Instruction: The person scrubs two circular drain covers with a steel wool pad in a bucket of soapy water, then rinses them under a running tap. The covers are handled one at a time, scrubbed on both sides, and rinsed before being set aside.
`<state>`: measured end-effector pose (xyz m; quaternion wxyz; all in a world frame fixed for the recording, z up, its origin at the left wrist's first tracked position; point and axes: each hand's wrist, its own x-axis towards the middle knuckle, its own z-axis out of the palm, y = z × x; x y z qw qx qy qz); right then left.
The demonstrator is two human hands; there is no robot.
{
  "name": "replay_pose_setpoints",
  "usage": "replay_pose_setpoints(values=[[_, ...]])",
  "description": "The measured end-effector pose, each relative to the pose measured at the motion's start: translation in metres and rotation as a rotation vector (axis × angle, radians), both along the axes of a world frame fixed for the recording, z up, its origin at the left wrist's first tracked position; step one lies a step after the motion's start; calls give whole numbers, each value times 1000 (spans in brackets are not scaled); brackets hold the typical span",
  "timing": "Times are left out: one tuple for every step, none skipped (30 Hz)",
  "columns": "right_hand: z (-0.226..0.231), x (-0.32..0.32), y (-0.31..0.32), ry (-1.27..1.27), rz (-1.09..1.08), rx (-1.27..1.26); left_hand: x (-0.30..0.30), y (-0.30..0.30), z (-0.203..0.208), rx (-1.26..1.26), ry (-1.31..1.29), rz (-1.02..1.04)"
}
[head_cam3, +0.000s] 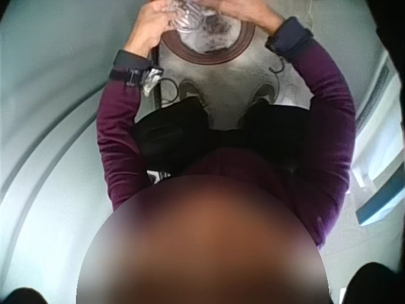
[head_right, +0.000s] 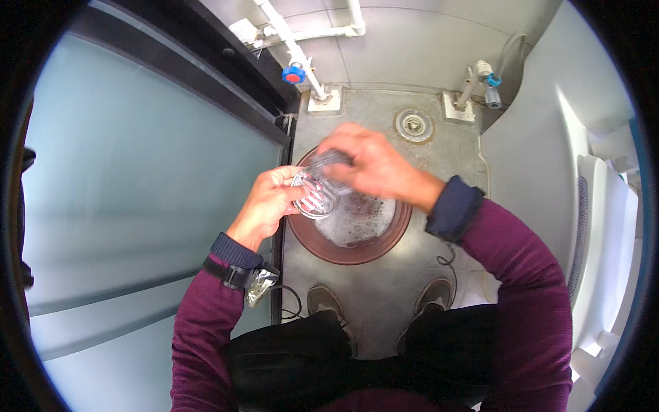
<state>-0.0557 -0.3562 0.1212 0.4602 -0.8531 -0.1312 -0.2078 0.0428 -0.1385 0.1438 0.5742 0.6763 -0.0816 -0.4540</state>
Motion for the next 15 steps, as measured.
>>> replay_pose_setpoints(values=[[6,3,10,-28,-11,-37,-1,-2,0,-19,-35,-39],[8,5,19,-54,-16,-65,-3,-3,2,-30,-68,-72],[8,5,24,-77,4,-105,-6,-4,2,-72,-58,-28],[5,4,26,-60,-56,-141,-7,-3,4,-47,-99,-9],[1,1,25,-41,-86,-195,-9,-2,6,-37,-140,11],[-4,-1,21,-52,-130,-248,-8,-1,9,-13,-186,39],[-10,-7,19,-42,-119,-270,-10,1,11,-32,-255,68],[-15,-14,17,51,-79,-370,-12,3,14,-47,-243,78],[-20,-20,15,137,-62,-466,-13,3,16,-61,-236,93],[-22,-24,14,305,-45,-593,-15,4,18,-73,-222,109],[-23,-25,13,395,-37,-474,-16,4,20,-71,-252,96],[-21,-26,13,268,-134,-328,-16,3,22,-68,-283,74],[-17,-23,13,187,-216,-200,-15,3,23,-68,-310,60],[-11,-19,13,228,-303,-94,-18,4,24,-66,-339,56],[-3,-15,10,331,-313,52,-20,5,25,-45,-306,63]])
